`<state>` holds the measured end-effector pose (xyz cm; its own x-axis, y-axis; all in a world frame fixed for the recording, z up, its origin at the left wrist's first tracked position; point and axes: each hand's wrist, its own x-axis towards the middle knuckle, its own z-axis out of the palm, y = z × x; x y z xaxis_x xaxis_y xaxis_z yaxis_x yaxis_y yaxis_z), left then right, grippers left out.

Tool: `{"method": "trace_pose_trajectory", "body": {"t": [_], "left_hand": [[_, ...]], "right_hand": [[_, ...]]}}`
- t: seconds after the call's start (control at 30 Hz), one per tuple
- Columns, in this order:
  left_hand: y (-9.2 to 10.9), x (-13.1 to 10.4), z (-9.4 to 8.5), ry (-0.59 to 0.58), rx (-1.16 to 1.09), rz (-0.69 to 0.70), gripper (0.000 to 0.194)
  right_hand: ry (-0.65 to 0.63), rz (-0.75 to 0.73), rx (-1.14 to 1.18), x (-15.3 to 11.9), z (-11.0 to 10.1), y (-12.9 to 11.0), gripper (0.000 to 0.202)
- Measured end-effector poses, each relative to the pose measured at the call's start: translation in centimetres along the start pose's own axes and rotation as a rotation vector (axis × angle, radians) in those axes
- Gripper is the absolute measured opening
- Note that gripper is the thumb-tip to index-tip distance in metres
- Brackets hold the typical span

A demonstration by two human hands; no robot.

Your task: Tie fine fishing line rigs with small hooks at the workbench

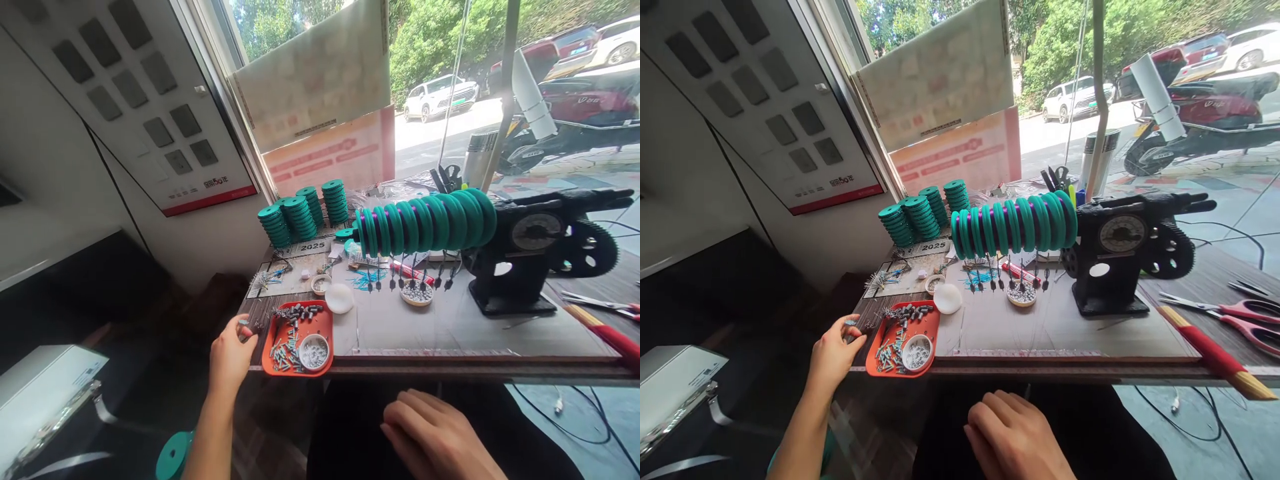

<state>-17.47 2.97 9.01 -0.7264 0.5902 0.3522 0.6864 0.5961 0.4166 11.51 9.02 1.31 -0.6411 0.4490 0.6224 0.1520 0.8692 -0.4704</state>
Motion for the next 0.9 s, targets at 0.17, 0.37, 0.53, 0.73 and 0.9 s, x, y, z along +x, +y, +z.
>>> {"method": "trace_pose_trajectory", "body": {"t": [0.17,0.37,0.53,0.73,0.9], "left_hand": [[5.3,-2.0,1.3,-0.124,0.073,0.164,0.012],[9.1,-0.6,5.1,-0.3,0.174,0.208,0.009],[9.5,-0.4,3.3,-0.369,0.012,0.154,0.01],[8.5,-8.4,1.1,-0.64,-0.818,-0.258,0.022],[7.6,-14.4,4.1,-0.766,-1.564,-1.1,0.039]], "right_hand": [[-0.056,0.047,0.122,0.1,-0.4,-0.2,0.019],[-0.06,0.016,0.145,0.0,-0.6,0.2,0.014],[0.021,0.017,0.158,-0.1,-0.3,0.4,0.013],[0.155,-0.067,0.155,0.0,-0.1,0.1,0.018],[0.216,-0.152,0.082,-0.5,0.9,0.1,0.025]]}}
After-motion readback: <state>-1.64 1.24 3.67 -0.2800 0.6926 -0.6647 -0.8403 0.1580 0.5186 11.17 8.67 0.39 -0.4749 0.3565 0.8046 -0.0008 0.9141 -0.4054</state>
